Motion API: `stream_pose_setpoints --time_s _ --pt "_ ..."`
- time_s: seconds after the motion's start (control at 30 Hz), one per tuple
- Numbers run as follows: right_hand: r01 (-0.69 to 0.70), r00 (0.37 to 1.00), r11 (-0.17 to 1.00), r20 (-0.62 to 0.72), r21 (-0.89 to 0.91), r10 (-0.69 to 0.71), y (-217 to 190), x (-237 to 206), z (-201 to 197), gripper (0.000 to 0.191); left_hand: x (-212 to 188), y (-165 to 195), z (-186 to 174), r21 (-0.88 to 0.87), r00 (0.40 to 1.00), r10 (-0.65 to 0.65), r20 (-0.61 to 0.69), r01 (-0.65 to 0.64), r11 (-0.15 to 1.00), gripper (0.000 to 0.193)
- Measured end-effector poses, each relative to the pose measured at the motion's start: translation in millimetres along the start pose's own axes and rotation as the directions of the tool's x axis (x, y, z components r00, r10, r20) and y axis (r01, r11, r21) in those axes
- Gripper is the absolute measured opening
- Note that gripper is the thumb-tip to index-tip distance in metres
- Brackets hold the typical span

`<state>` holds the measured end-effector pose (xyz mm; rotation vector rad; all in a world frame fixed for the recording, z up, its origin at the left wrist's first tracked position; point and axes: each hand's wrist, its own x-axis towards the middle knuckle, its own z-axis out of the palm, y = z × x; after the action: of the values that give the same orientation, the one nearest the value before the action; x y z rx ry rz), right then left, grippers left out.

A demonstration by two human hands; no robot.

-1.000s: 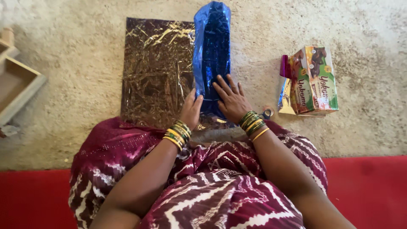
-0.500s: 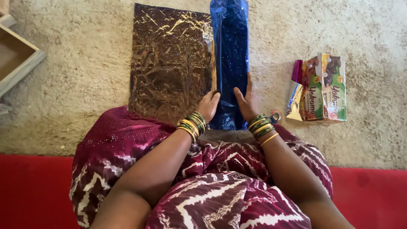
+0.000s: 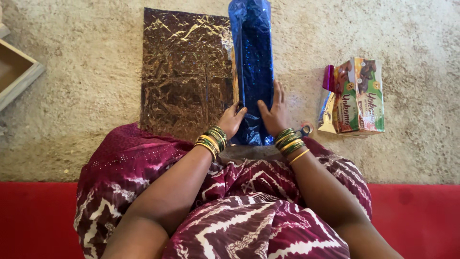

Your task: The person wraps a rectangular box in blue metallic paper, folds the ends, and secures the package with adhesive tape. The wrapped item is placed on the floor beside other boxes.

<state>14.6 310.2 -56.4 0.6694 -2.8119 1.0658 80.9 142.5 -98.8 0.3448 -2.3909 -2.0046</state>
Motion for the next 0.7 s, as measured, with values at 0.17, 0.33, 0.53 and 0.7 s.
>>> stream_pose_setpoints --time_s 0.17,0.33,0.53,0.7 --pt "-0.057 0.998 0.990 0.031 -0.126 0.061 -17.1 -7.0 8.0 0.091 3.2 -1.6 1.9 -0.074 0.992 -0.118 0.039 0.120 0.990 0.062" --pt "-0.134 0.986 0.981 0.083 -0.143 0.147 -24.8 -11.9 13.8 0.093 3.4 -3.3 0.4 -0.244 0.997 -0.045 0.068 0.060 0.968 0.056" --pt "-0.028 0.998 0.983 0.051 -0.184 0.038 -14.6 -12.7 18.5 0.088 3.9 -1.2 -0.8 -0.208 0.996 -0.054 0.075 0.068 0.976 0.053" --pt "-0.094 0.993 0.993 0.063 -0.071 0.098 -12.0 -11.3 9.4 0.083 2.5 -3.6 1.4 -0.278 0.996 -0.085 0.039 0.093 0.956 0.053"
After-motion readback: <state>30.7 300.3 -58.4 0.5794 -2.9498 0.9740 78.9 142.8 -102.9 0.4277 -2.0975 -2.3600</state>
